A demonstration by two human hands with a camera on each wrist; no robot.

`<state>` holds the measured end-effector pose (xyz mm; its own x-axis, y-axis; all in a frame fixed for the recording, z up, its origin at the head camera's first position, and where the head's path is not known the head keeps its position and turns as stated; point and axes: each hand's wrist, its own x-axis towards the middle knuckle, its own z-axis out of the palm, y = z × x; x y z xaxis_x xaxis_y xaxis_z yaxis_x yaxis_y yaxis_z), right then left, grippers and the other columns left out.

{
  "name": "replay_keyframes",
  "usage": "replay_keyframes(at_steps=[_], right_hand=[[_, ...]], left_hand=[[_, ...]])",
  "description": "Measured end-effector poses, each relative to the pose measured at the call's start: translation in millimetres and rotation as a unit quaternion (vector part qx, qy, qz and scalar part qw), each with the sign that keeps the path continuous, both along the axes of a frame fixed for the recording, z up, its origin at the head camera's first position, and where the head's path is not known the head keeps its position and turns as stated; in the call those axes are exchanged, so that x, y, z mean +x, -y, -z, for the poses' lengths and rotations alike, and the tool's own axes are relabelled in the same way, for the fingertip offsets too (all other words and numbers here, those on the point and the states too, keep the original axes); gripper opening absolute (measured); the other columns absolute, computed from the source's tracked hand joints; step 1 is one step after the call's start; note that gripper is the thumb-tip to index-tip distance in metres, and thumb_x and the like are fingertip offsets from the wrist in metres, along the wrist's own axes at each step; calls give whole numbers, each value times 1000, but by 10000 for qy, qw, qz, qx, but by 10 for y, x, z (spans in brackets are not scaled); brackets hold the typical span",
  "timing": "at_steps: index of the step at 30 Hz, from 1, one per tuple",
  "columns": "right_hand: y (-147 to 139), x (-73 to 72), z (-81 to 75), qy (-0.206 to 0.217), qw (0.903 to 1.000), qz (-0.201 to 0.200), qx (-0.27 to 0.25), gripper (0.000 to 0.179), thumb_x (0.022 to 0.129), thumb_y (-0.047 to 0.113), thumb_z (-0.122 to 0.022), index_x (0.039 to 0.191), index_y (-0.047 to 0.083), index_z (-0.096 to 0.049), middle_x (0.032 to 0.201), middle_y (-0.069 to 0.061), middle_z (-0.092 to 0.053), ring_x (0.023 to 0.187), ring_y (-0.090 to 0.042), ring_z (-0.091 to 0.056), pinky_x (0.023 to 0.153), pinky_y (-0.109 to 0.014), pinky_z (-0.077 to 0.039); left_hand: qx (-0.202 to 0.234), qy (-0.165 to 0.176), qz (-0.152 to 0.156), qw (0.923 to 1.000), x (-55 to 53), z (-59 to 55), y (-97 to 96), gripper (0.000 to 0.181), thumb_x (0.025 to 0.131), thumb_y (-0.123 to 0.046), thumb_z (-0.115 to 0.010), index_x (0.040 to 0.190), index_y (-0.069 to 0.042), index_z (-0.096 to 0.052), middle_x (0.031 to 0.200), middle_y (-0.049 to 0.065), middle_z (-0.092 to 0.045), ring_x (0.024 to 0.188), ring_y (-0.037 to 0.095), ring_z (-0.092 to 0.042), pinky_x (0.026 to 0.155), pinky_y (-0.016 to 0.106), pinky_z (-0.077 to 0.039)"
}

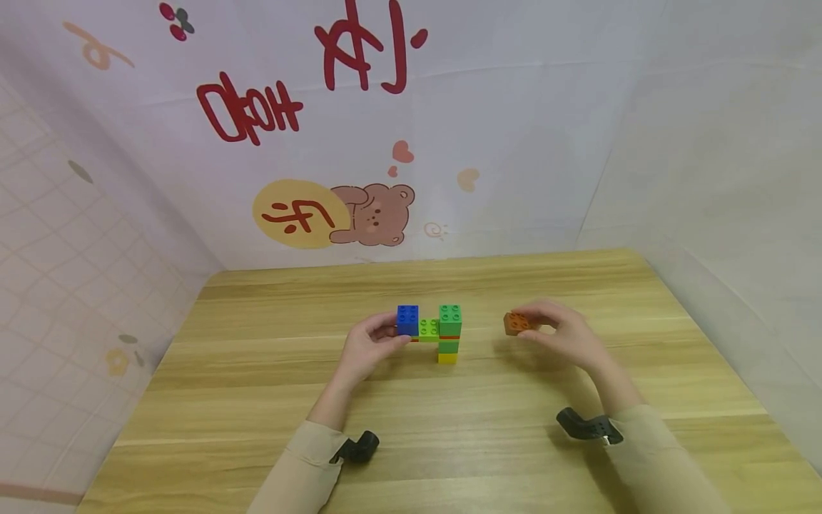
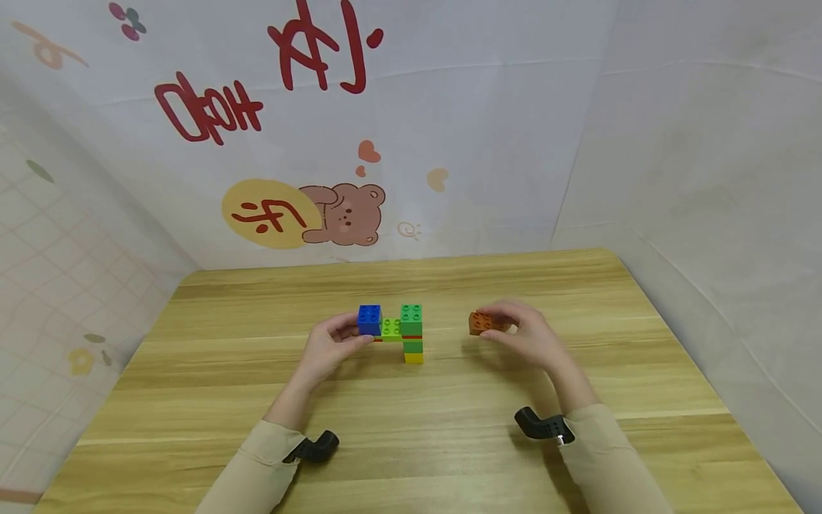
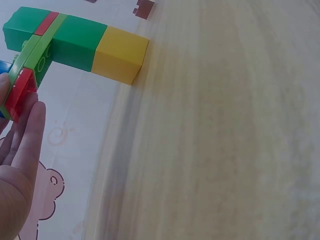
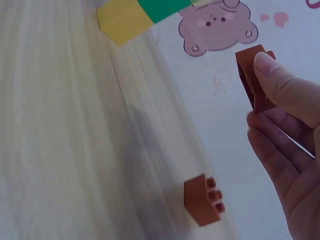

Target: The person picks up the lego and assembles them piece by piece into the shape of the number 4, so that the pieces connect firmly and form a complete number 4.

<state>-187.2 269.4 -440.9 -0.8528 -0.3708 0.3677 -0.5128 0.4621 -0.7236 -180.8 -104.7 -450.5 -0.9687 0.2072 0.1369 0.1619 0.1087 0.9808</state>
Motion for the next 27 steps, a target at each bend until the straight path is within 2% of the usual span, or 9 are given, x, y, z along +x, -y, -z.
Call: replay_keyframes(at_steps=[3, 9, 12, 16, 20, 27], right_hand=[[89, -13, -54, -39, 10000, -9, -44, 40, 83, 1, -79, 121, 6, -69, 112, -7, -67, 95, -10, -62, 82, -26, -53], [303, -25, -162, -162, 9998, 7, -147, 43, 81, -2, -79, 122, 3, -68, 113, -10, -67, 98, -12, -63, 81, -23, -54], [434, -18, -251, -306, 9995, -23, -117, 44, 80, -4, -80, 122, 2, -68, 111, -9, -67, 97, -13, -63, 77, -24, -54], [610, -21, -368, -529, 9983, -180, -190, 44, 79, -2, -81, 121, 3, -69, 110, -7, -67, 98, -13, -62, 83, -27, -54], [758, -33, -459, -655, 9969, -347, -265, 43, 78, 1, -82, 120, 5, -70, 110, -4, -67, 97, -15, -63, 89, -28, -53], [932, -55, -532, -896, 9944, -521, -190, 43, 77, 3, -84, 118, 7, -71, 110, -2, -68, 96, -17, -64, 87, -30, -54]], left_hand=[[57, 43, -15, 10000, 9, -10, -10, 45, 84, 2, -77, 126, 7, -63, 112, 19, -67, 96, 24, -63, 81, 22, -53], [60, 49, -20, 10000, 7, -5, -4, 43, 84, 1, -78, 124, 6, -64, 111, 17, -68, 95, 23, -63, 81, 21, -53], [40, 72, -7, 10000, 69, -133, -18, 42, 84, 3, -76, 123, 8, -63, 111, 20, -67, 95, 23, -63, 81, 21, -53], [12, 186, 25, 9998, 153, -324, -37, 41, 84, 6, -74, 123, 12, -62, 111, 23, -66, 95, 24, -64, 81, 22, -53], [-13, 199, 48, 9998, 135, -300, -33, 41, 84, 7, -74, 123, 12, -62, 110, 23, -67, 94, 23, -64, 81, 22, -54], [5, 110, -10, 9999, 4, -42, -7, 44, 83, 6, -75, 125, 9, -62, 111, 21, -67, 94, 23, -63, 80, 21, -53]])
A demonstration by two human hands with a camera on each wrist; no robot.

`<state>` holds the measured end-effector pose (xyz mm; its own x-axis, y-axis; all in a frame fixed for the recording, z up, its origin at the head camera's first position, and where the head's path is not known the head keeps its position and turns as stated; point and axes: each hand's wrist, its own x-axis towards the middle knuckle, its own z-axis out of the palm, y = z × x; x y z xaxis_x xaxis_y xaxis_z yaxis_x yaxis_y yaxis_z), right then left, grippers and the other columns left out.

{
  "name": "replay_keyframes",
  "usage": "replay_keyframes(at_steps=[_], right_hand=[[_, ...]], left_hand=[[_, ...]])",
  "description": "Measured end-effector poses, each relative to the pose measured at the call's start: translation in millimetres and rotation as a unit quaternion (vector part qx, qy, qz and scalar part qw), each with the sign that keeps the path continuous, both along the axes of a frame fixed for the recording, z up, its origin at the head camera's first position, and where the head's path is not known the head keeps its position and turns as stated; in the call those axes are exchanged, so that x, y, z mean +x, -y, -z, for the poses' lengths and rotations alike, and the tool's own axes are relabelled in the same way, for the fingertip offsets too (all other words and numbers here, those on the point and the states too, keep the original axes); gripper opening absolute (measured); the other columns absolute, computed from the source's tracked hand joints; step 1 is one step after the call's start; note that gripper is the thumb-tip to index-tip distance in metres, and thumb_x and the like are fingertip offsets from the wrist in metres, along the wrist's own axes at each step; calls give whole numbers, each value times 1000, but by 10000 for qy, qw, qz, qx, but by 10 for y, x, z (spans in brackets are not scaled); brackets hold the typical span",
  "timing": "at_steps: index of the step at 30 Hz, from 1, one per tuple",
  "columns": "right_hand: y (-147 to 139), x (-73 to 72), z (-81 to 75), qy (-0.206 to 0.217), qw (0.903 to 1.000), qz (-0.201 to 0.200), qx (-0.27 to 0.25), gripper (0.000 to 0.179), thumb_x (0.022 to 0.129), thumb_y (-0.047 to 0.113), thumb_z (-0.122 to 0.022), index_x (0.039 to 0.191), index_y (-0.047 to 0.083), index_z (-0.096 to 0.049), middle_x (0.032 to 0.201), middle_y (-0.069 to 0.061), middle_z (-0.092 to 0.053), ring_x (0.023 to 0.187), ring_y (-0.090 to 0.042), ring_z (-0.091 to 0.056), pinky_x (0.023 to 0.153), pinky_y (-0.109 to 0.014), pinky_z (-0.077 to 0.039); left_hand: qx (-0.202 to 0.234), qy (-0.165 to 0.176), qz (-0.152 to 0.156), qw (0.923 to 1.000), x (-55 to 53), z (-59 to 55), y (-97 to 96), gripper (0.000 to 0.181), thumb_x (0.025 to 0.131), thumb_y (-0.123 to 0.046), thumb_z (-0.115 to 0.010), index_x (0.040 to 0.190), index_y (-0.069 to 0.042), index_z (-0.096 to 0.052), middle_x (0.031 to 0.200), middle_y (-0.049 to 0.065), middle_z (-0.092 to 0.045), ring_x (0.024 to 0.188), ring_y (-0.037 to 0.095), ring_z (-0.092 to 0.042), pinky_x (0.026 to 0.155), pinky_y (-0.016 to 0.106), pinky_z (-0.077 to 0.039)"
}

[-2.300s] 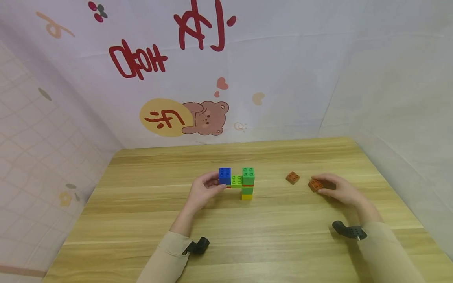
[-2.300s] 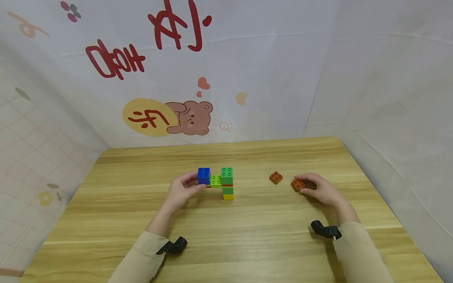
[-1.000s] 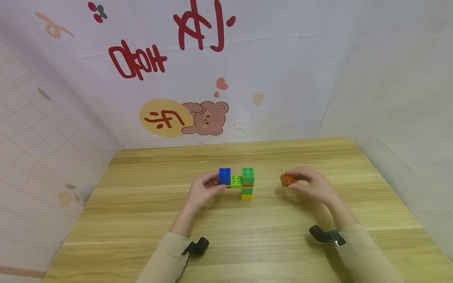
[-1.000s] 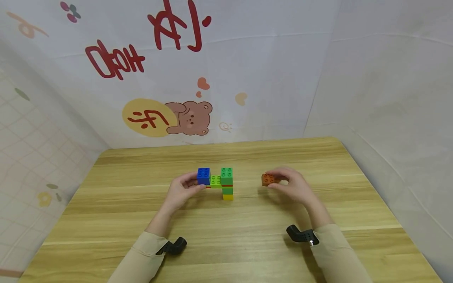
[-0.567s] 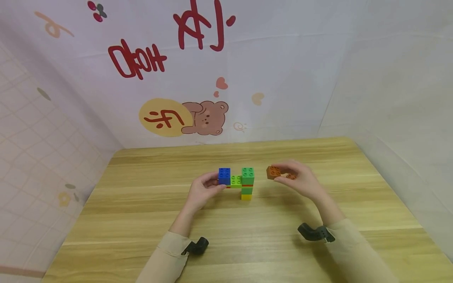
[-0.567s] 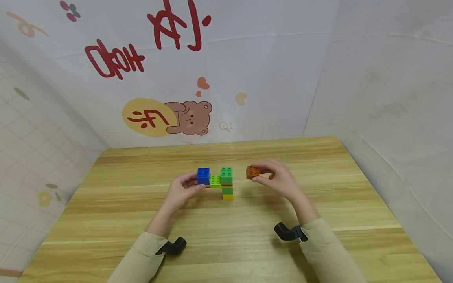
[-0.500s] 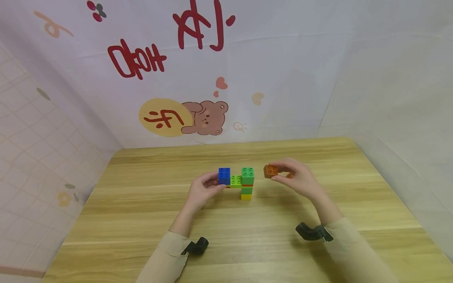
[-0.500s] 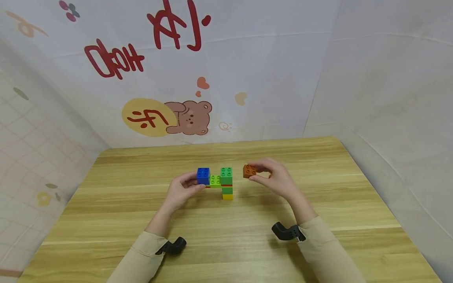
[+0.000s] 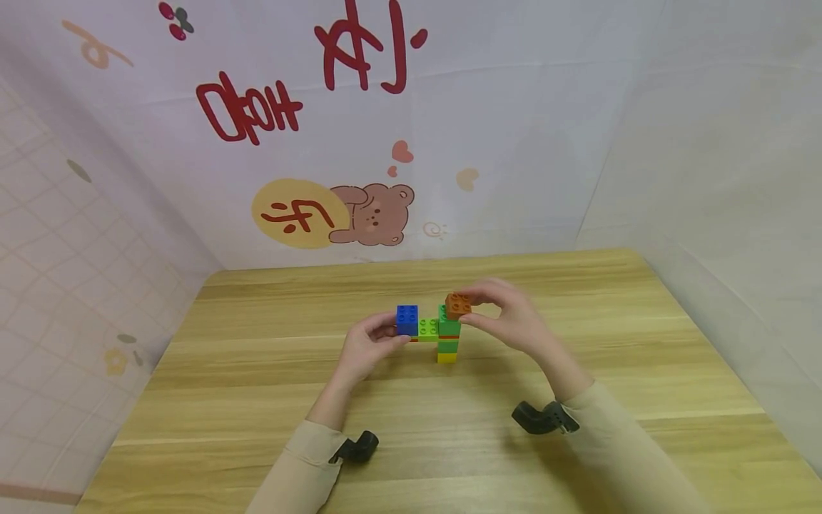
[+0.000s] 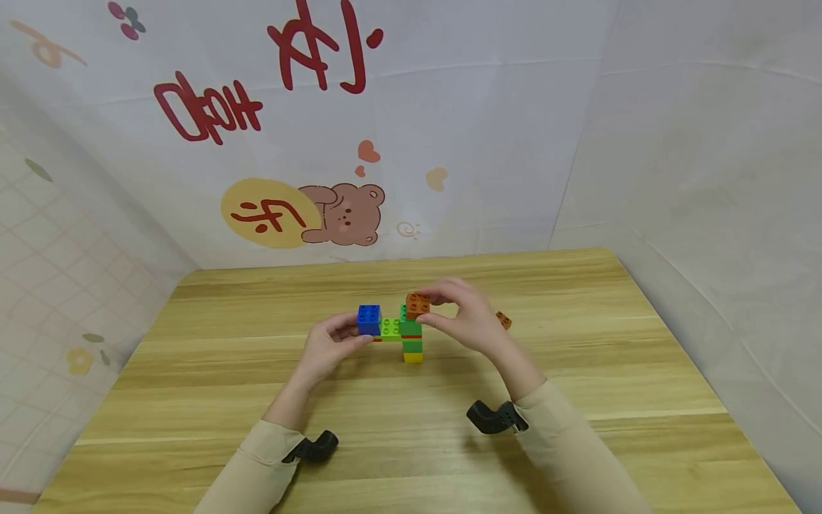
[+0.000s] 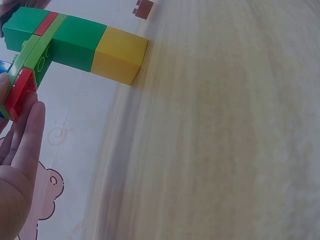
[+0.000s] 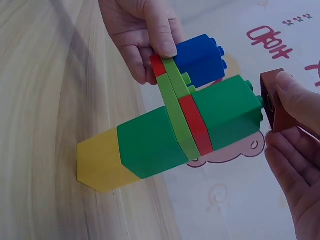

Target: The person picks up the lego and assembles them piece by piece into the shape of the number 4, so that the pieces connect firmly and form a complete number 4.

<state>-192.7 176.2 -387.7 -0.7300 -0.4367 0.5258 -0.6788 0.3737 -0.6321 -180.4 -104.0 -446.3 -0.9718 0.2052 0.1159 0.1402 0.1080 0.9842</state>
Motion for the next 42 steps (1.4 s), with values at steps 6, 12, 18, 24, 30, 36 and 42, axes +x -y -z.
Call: replay_keyframes(at_steps=[6, 12, 18, 24, 30, 36, 42], right_hand=[[48, -41, 29, 73, 9999, -52, 106, 43, 78, 6, -84, 119, 7, -70, 112, -2, -67, 98, -17, -64, 87, -32, -54], [56, -65, 40, 15, 9996, -79, 257, 42, 79, 9, -84, 119, 8, -70, 110, -1, -68, 97, -16, -63, 86, -34, -54], [65, -63, 16, -9, 9992, -20, 409, 41, 80, 12, -84, 118, 9, -71, 110, 0, -68, 96, -15, -62, 85, -38, -54], [71, -64, 13, -41, 9987, 0, 508, 40, 81, 14, -84, 118, 9, -71, 108, 0, -67, 95, -15, -62, 84, -36, -54], [67, -65, 19, -70, 9984, 23, 553, 40, 80, 14, -84, 117, 10, -71, 108, 1, -66, 94, -14, -62, 84, -35, -54], [67, -58, 7, -100, 9981, 17, 606, 39, 81, 14, -84, 117, 9, -70, 107, 1, -66, 94, -14, -62, 84, -36, -54], [78, -55, -8, -57, 9978, 53, 660, 39, 81, 16, -83, 117, 10, -70, 108, 0, -66, 94, -15, -61, 84, -38, -54]], left_hand=[[57, -66, -13, 10000, -1, 25, -1, 43, 84, 1, -78, 124, 6, -64, 112, 18, -67, 95, 23, -64, 82, 22, -54], [68, -89, -53, 9999, 3, 26, 4, 42, 84, 0, -78, 124, 6, -65, 111, 18, -67, 96, 25, -64, 82, 22, -54], [61, -107, -49, 9999, 12, 12, 5, 42, 84, -1, -78, 123, 5, -65, 110, 18, -68, 95, 25, -64, 82, 23, -54], [81, -58, -40, 9999, 13, 11, -1, 42, 84, 2, -77, 123, 7, -64, 111, 20, -67, 95, 26, -64, 81, 22, -54], [-4, 16, -49, 10000, 8, -2, -13, 42, 84, 5, -75, 124, 9, -62, 112, 21, -66, 97, 27, -63, 81, 20, -53], [-52, 1, 4, 10000, 120, -228, -34, 40, 84, 7, -74, 122, 12, -62, 110, 23, -66, 96, 28, -63, 81, 20, -53], [-18, -134, 20, 9999, 166, -298, -35, 39, 84, 8, -74, 121, 13, -63, 109, 24, -66, 95, 28, -63, 81, 20, -53]])
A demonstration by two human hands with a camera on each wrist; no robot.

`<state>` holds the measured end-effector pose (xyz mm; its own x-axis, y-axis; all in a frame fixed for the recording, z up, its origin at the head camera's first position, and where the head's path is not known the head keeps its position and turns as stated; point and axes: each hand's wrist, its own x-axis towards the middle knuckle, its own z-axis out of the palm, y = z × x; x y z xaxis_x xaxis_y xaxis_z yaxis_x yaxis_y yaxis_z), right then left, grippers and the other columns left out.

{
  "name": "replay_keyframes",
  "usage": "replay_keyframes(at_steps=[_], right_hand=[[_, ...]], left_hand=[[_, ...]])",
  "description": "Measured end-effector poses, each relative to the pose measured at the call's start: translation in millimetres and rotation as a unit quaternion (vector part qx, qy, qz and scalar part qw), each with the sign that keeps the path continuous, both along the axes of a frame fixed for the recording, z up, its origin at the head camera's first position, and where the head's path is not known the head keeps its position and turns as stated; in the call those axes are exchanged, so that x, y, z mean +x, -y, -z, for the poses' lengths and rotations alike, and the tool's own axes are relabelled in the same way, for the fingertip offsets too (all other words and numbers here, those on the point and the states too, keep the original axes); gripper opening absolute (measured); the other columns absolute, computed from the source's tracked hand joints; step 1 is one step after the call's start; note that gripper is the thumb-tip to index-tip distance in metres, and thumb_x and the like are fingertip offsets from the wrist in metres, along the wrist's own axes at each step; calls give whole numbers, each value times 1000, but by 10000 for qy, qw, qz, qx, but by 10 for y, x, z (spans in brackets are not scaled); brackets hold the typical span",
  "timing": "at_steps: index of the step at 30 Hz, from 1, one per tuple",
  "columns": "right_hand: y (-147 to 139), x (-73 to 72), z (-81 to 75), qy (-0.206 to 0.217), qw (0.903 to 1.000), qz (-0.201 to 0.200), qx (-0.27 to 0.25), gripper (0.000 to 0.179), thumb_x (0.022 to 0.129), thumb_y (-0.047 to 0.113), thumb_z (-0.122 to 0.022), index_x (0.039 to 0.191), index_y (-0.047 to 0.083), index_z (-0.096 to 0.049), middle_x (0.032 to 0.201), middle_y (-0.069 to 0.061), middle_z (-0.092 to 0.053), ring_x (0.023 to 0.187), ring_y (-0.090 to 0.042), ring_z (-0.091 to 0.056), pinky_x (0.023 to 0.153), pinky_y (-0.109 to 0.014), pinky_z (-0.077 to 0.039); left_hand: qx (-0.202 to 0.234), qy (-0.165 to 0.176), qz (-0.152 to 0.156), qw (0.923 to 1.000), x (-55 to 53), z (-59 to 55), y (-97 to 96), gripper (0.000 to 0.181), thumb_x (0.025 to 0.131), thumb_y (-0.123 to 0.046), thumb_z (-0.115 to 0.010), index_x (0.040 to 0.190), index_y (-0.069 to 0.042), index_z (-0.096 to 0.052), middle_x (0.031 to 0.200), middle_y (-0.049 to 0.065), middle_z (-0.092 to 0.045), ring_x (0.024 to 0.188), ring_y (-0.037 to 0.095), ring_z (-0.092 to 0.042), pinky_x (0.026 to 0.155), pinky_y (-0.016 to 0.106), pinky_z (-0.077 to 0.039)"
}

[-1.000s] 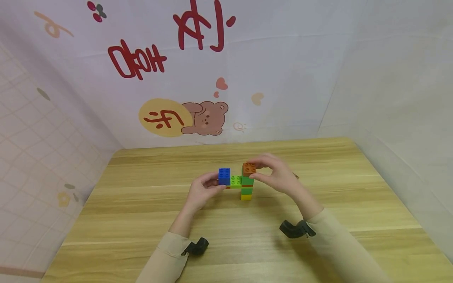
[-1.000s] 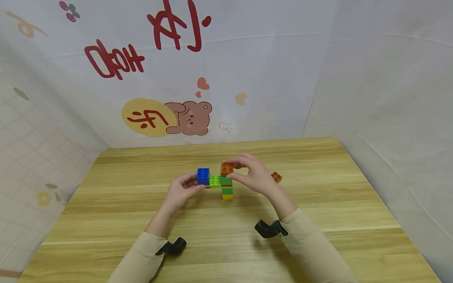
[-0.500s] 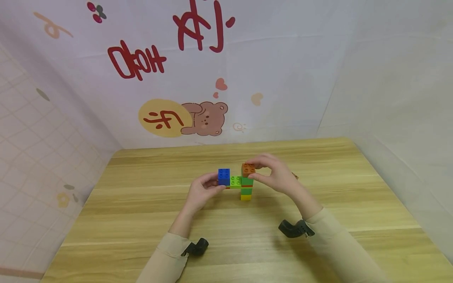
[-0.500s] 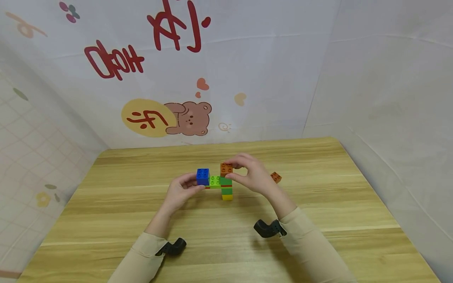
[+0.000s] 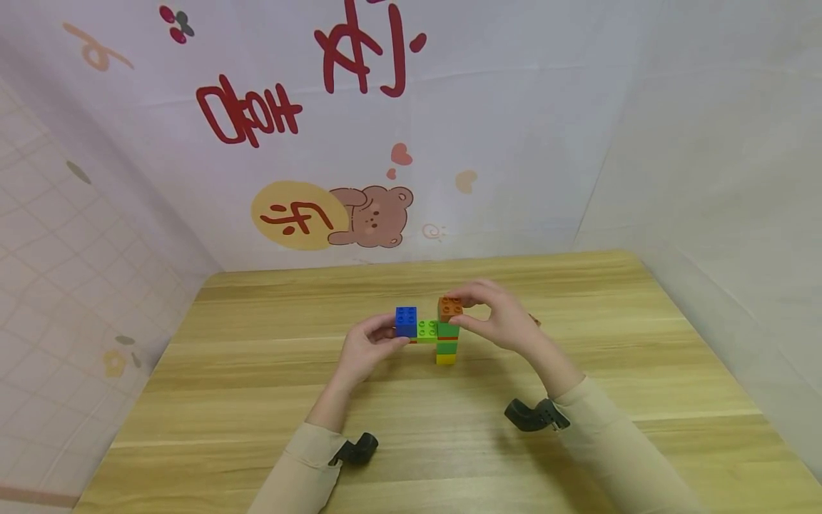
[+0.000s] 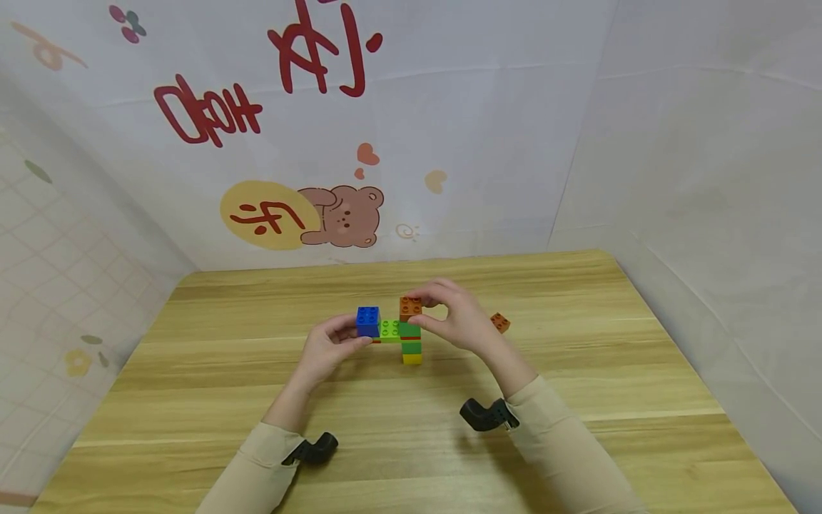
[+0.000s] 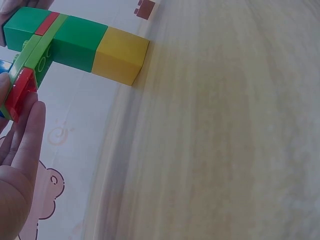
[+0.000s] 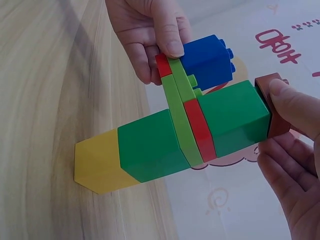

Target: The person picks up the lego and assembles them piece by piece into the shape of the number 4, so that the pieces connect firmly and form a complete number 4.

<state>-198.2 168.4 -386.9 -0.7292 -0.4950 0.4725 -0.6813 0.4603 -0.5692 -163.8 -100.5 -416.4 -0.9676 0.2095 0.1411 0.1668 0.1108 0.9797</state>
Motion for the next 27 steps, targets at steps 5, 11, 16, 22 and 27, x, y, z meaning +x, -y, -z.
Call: replay_keyframes(at_steps=[5, 11, 16, 22, 27], right_hand=[[9, 5, -11, -91, 9999, -17, -55, 38, 81, 14, -84, 117, 10, -71, 107, 0, -66, 93, -16, -61, 83, -38, -53], [9, 7, -1, -134, 9999, 10, -29, 38, 81, 14, -84, 116, 9, -71, 106, 0, -66, 93, -16, -60, 83, -37, -53], [14, 17, -13, -136, 9999, 37, 3, 38, 81, 14, -84, 116, 9, -71, 106, 0, -66, 93, -16, -61, 83, -37, -54], [19, 34, -39, -48, 10000, 41, 42, 38, 81, 15, -84, 116, 8, -70, 105, 0, -66, 93, -16, -62, 84, -37, -54], [15, 33, -57, 16, 9999, 26, 129, 38, 83, 16, -82, 118, 8, -69, 107, -2, -66, 94, -18, -63, 85, -38, -54]], left_hand=[[100, 32, 28, 9999, -31, 60, 7, 40, 83, 7, -75, 121, 12, -63, 109, 25, -67, 96, 30, -63, 80, 19, -53], [122, 14, 47, 9999, -37, 64, 8, 40, 83, 7, -75, 121, 13, -62, 109, 25, -67, 94, 27, -63, 80, 19, -53], [82, 53, 40, 9999, -15, 21, 1, 41, 83, 8, -74, 122, 14, -62, 109, 25, -67, 95, 28, -63, 80, 19, -53], [22, 70, 13, 10000, -13, 27, 7, 40, 82, 8, -75, 121, 13, -63, 109, 24, -67, 95, 27, -64, 79, 20, -53], [-11, 81, 21, 10000, -12, 27, 7, 40, 83, 7, -75, 121, 12, -63, 109, 22, -68, 95, 26, -64, 80, 20, -53]])
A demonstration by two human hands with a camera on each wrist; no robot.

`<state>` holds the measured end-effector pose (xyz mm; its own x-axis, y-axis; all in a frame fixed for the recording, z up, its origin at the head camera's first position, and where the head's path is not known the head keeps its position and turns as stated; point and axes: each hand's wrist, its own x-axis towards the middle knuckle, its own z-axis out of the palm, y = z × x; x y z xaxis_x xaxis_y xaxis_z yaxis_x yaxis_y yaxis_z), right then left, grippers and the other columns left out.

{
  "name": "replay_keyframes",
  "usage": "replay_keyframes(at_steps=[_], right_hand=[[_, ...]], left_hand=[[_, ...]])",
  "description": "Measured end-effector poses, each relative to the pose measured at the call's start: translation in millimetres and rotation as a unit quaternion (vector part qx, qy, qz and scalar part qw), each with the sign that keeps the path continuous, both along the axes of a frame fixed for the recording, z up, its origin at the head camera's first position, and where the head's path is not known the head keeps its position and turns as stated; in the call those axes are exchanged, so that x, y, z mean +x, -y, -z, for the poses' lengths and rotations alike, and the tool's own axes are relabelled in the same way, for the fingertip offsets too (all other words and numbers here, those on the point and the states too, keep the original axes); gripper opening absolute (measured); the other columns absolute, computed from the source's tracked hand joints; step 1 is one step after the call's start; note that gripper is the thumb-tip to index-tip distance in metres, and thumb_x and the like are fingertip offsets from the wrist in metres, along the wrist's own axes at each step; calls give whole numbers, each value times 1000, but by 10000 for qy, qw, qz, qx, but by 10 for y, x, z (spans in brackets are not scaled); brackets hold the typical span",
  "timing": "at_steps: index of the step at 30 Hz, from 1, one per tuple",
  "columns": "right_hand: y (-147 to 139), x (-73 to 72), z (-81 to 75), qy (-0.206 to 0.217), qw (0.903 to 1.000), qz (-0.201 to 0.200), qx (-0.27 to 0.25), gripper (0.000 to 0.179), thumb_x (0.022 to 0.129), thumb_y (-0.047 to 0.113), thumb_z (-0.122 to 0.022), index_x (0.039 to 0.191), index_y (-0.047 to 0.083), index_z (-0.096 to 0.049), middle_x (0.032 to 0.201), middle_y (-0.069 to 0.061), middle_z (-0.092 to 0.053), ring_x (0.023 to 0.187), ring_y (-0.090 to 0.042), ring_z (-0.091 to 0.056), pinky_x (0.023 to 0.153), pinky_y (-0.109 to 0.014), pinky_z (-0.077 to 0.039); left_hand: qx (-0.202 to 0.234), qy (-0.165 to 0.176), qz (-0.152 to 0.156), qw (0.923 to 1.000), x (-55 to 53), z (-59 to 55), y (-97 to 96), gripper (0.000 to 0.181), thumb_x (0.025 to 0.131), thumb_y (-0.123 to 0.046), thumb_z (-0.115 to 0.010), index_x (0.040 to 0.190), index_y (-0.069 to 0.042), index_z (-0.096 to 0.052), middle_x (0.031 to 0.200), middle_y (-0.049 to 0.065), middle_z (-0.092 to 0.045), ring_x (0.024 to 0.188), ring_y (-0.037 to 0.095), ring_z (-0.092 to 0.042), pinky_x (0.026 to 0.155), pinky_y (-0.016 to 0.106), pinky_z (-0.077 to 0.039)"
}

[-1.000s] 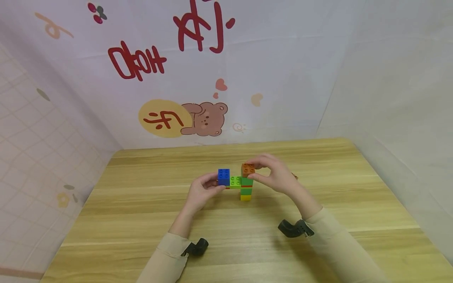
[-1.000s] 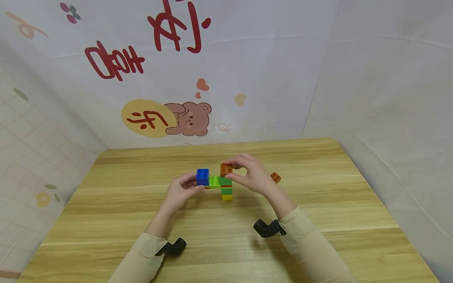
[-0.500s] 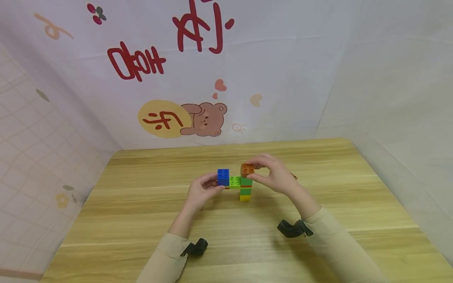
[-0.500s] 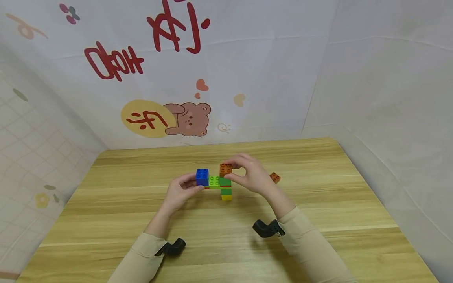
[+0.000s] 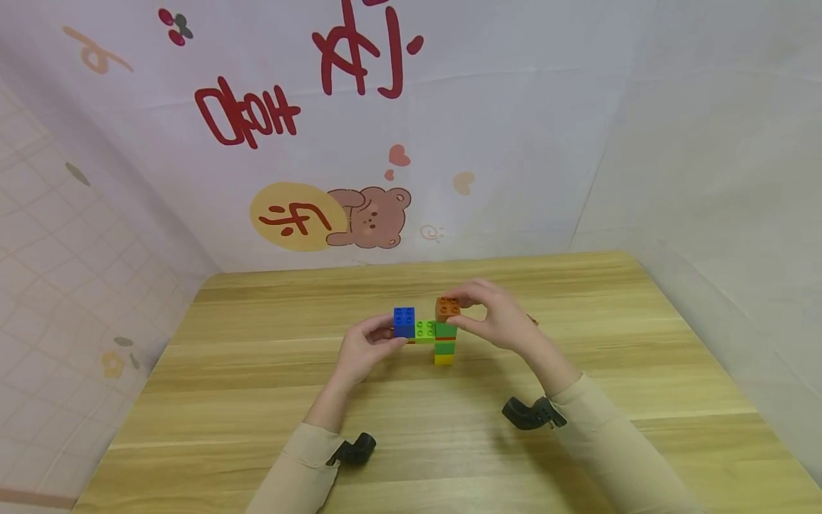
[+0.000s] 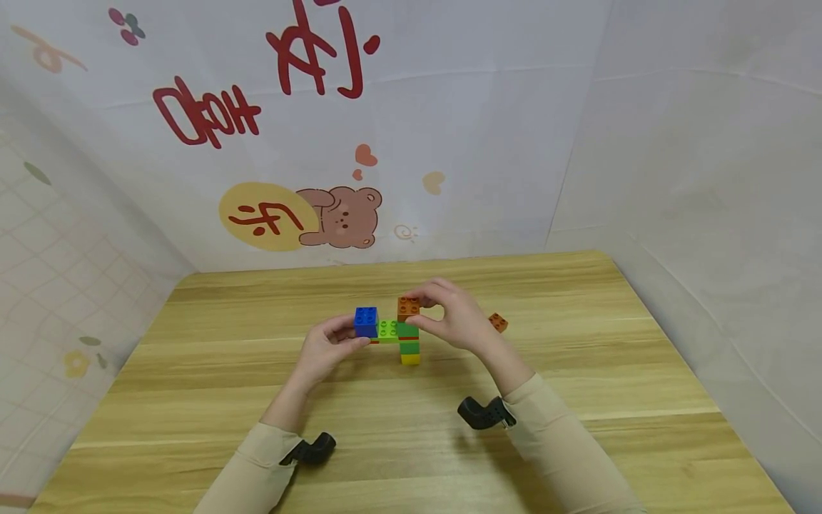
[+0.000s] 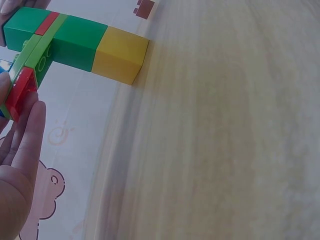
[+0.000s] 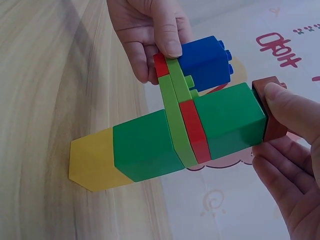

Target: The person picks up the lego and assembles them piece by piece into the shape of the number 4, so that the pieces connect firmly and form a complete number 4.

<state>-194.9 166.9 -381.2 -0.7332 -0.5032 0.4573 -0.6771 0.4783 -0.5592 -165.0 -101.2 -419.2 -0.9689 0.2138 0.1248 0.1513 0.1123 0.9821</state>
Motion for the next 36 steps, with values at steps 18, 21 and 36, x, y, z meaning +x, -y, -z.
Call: replay_keyframes(at_steps=[18, 21, 36], right_hand=[[14, 8, -75, -22, 9996, -58, 277, 37, 83, 16, -82, 116, 7, -68, 107, -4, -67, 92, -17, -64, 83, -38, -55], [14, 3, -93, -2, 9994, -69, 343, 37, 83, 17, -82, 116, 7, -68, 107, -3, -67, 92, -17, -65, 83, -38, -55], [12, -33, -113, -105, 9988, -118, 473, 36, 82, 18, -83, 113, 7, -70, 104, -2, -66, 90, -15, -66, 82, -37, -55]], left_hand=[[-40, 24, 11, 10000, 30, -35, 5, 42, 83, 5, -75, 123, 11, -62, 110, 24, -67, 98, 33, -63, 80, 20, -53], [-35, 14, 8, 10000, 31, -37, 3, 42, 83, 5, -75, 123, 11, -63, 109, 24, -67, 97, 33, -63, 80, 20, -53], [50, 27, -40, 10000, -119, 239, 25, 42, 82, 7, -76, 123, 10, -64, 108, 21, -68, 95, 27, -63, 78, 20, -53]])
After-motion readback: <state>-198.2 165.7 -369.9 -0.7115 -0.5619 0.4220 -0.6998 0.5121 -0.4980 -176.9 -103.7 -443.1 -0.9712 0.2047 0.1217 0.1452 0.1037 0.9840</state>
